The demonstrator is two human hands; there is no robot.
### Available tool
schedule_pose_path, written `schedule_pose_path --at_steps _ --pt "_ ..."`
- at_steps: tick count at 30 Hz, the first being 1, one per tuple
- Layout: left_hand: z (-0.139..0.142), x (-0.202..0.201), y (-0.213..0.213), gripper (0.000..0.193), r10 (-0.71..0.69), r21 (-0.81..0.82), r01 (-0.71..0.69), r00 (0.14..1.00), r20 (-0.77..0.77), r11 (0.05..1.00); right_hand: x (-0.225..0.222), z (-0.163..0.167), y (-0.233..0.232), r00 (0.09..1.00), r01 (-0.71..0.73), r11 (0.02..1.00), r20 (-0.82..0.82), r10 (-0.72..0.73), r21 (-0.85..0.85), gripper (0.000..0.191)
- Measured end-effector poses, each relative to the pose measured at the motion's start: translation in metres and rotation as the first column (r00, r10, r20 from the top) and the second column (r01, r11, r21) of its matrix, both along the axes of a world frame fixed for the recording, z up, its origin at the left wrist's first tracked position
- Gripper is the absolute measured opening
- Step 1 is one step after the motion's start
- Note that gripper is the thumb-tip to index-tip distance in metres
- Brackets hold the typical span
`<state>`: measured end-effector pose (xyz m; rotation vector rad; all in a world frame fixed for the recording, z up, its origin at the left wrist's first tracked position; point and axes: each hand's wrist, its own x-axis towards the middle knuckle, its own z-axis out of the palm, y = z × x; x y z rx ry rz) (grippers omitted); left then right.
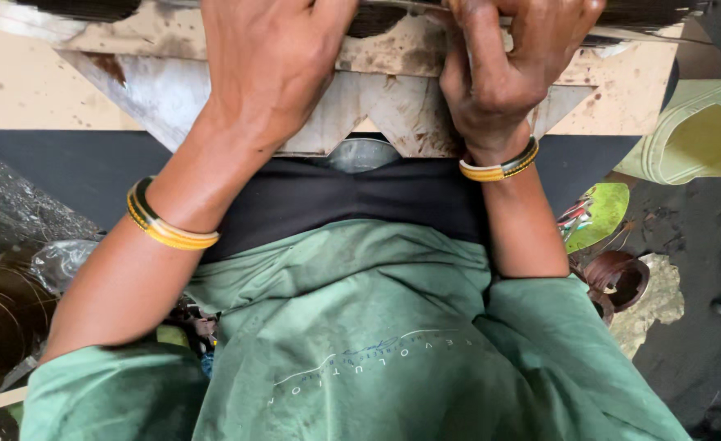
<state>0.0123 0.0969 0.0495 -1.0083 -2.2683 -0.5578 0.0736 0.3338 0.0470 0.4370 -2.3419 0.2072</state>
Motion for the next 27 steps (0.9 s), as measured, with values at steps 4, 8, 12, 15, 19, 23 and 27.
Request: schedule_pose_path --at_steps 4,8,12,15,19,23,27 --pt "-0.006 -0.005 0.005 0.018 -0.044 0.076 0.047 0.998 -0.042 0.996 -0.009 -0.001 0.001 0.998 -0.055 0.998 -0.033 0.055 -0.026 0.021" --pt "-0.01 -0.006 0.01 0.023 -0.049 0.106 0.054 0.997 -0.054 0.993 -0.015 -0.009 0.007 0.996 -0.077 0.997 -0.038 0.076 -0.027 0.015" --pt "-0.015 -0.002 0.012 0.022 -0.031 0.113 0.037 0.998 -0.051 0.993 -0.009 -0.013 0.009 0.994 -0.089 0.996 -0.059 0.087 -0.024 0.021" --pt "-0.012 0.0 0.012 0.027 -0.021 0.107 0.028 0.998 -0.065 0.994 -0.006 -0.013 0.008 0.997 -0.058 0.998 -0.051 0.058 -0.004 0.018" --pt "-0.004 -0.002 0.018 0.022 -0.035 0.134 0.041 0.998 -0.046 0.99 -0.01 -0.012 0.01 1.0 -0.009 1.0 0.002 0.009 -0.029 0.019" --pt "-0.003 -0.002 0.019 0.014 -0.04 0.071 0.037 0.999 0.034 0.997 -0.009 -0.009 0.011 0.995 -0.096 0.995 0.001 0.096 -0.024 0.019" --pt "-0.01 0.0 0.015 0.032 -0.023 0.026 0.022 1.0 0.016 0.999 0.005 0.01 0.021 0.972 -0.114 0.975 0.181 0.149 -0.191 0.026"
